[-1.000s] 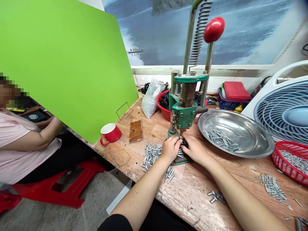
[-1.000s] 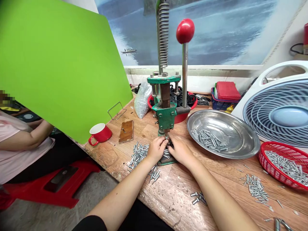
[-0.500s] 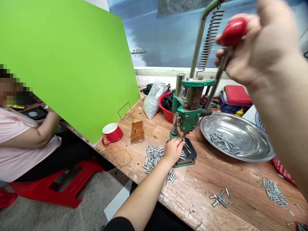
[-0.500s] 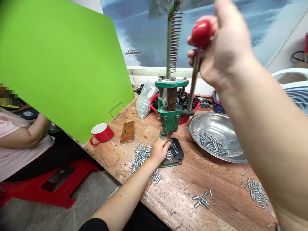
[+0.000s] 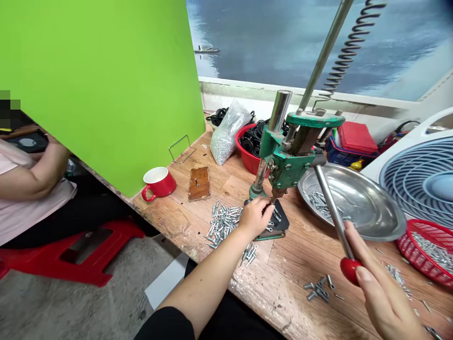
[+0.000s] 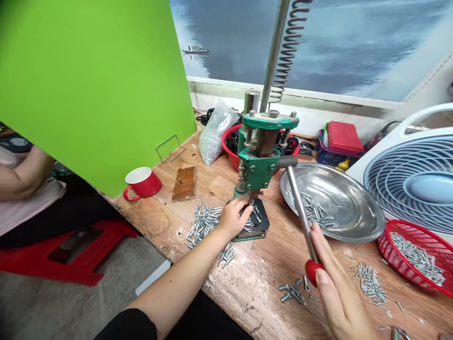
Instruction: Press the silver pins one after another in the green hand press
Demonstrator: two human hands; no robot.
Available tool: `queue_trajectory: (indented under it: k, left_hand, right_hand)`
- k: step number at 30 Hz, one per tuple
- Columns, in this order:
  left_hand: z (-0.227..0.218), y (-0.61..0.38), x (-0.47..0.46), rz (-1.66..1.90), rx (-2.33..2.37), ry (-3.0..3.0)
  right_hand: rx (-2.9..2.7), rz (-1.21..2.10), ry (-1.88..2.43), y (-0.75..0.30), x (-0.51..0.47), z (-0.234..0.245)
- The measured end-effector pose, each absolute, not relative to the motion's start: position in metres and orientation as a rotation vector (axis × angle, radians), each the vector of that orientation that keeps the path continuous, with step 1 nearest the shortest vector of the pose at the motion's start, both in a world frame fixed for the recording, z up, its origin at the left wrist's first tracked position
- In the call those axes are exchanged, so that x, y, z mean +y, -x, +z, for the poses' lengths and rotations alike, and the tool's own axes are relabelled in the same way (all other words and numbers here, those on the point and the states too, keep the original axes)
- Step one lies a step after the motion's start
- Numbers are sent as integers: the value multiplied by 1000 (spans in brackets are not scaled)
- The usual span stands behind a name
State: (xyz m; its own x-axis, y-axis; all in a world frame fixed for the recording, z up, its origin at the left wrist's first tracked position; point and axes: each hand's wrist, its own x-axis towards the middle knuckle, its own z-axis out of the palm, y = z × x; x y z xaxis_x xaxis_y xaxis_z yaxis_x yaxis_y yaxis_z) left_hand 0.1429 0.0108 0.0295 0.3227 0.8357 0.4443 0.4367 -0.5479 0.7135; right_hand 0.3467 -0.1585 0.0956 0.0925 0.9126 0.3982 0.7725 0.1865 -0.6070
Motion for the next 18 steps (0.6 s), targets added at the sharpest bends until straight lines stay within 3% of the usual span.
queue_trajectory:
  k: [3, 8, 10, 12, 18]
  left_hand:
    - [30, -143, 11, 1111, 1179, -2136]
    - [32, -145, 14, 1124, 1188, -2109]
    - [32, -145, 16, 1133, 1166, -2064]
    - [33, -145, 17, 1120, 1156, -2018]
    - [33, -144, 21, 1102, 1166, -1989]
  right_hand:
    - [-1746, 534, 1649, -354, -140, 97]
    - [-1310, 1267, 1770, -344, -94, 124]
    - [-1197, 1405, 1838, -335, -84, 125]
    - [-1208, 1291, 1859, -328, -77, 114]
    - [-1375, 461, 1690, -313, -26, 38]
